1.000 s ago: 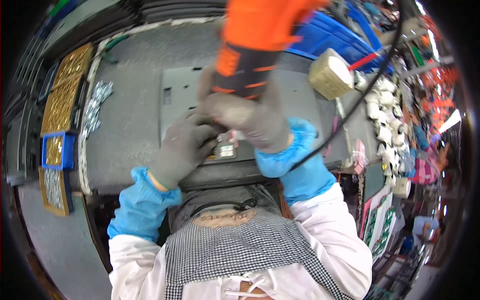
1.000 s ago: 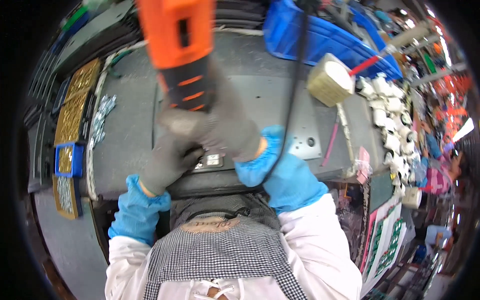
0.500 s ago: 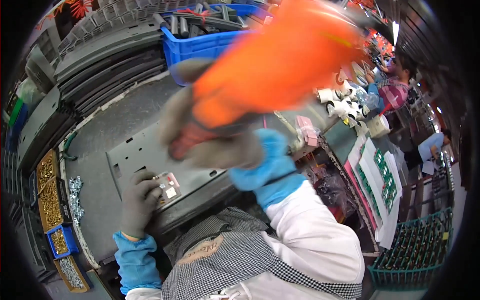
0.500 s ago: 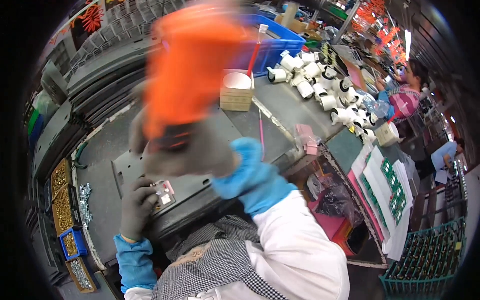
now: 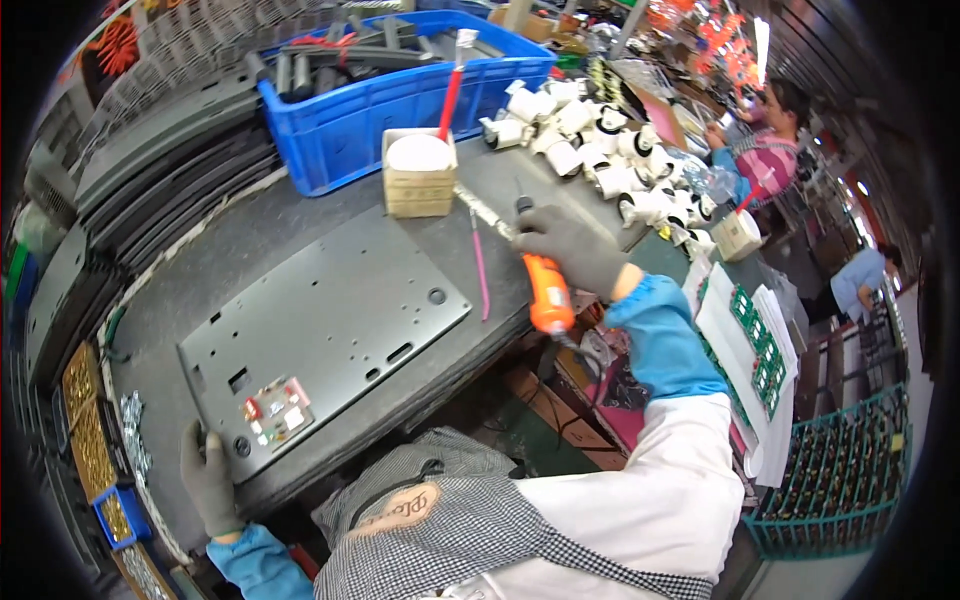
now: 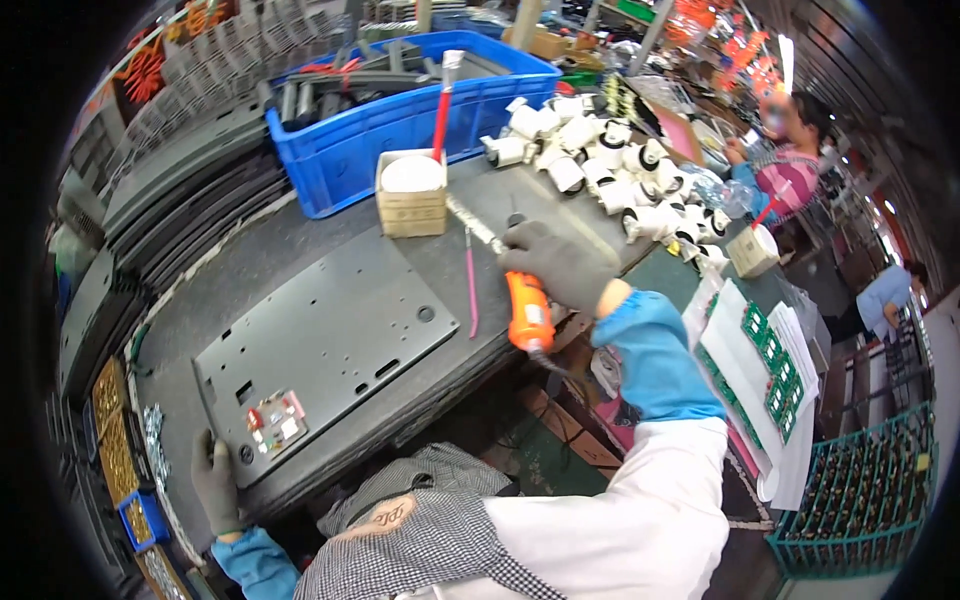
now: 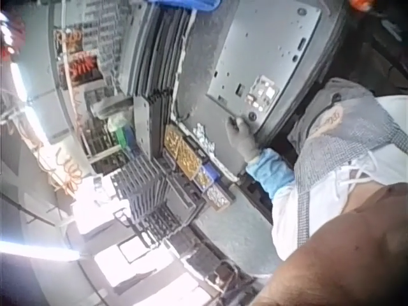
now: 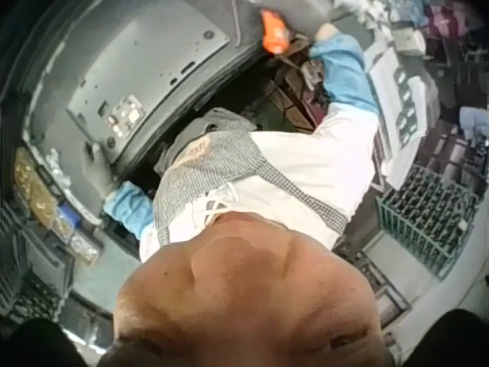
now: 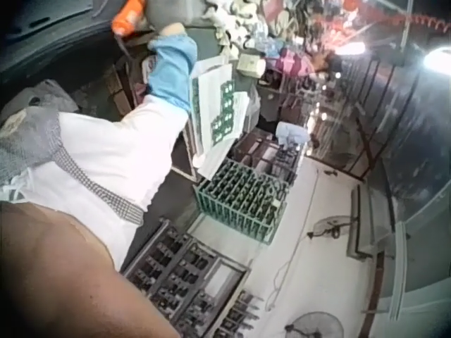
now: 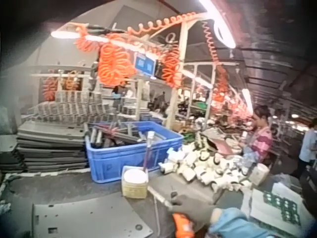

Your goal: The person applies adhesive to a metal base plate with a brush, then installs a circuit board and electronic components onto the base plate, securing them with screws using an electric screwdriver.

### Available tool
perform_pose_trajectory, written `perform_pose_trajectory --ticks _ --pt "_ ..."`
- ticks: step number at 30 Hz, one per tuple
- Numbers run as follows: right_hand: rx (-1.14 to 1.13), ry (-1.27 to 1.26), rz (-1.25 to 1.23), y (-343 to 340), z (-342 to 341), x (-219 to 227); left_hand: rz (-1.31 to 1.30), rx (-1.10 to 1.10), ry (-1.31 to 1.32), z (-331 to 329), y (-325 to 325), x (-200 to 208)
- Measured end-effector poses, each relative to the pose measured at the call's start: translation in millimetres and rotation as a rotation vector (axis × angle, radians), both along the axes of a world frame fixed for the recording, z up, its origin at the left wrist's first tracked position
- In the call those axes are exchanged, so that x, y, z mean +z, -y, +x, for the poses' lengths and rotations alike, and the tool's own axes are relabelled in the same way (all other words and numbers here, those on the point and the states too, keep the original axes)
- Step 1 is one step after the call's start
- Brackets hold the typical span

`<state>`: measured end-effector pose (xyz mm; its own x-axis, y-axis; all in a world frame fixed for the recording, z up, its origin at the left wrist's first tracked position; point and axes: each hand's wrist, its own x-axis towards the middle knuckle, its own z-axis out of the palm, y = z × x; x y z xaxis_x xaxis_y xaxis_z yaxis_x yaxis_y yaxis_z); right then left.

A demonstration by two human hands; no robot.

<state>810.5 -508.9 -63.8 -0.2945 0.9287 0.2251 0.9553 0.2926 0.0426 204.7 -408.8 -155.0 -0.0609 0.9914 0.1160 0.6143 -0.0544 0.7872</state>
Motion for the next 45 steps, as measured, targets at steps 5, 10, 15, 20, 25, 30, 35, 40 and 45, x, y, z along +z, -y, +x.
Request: perform_pose_trajectory --ticks 5,10,15,20,25,30,35,40,45 --pt "-0.018 0.098 -0.112 -21 20 -29 -0.036 -0.089 -0.052 -1 -7 1" --pt "-0.336 0.056 0.149 -57 121 -24 0.035 -0.046 -0.163 -20 -12 0" --pt "-0.747 0.244 -0.021 -93 182 -39 -0.03 0.0 -0.23 -29 -13 6" --pt "-0.74 0.079 0.225 -90 206 -38 0.157 0.178 -0.266 16 0 43" --pt "-0.645 -0.833 0.611 -61 126 37 0.353 -0.12 0.003 101 11 81" --pt "-0.478 -1.286 0.327 -39 3 41 0.356 -0.639 0.043 213 15 93" --pt "-0.379 -1.612 -0.109 -40 -117 21 0.31 -0.757 0.086 244 25 93" --pt "-0.269 -1.643 -0.488 -51 -165 6 0.388 -0.775 -0.072 215 20 103" --pt "-0.151 -1.633 -0.837 -67 -180 3 0.473 -1.012 -0.262 181 -1 115"
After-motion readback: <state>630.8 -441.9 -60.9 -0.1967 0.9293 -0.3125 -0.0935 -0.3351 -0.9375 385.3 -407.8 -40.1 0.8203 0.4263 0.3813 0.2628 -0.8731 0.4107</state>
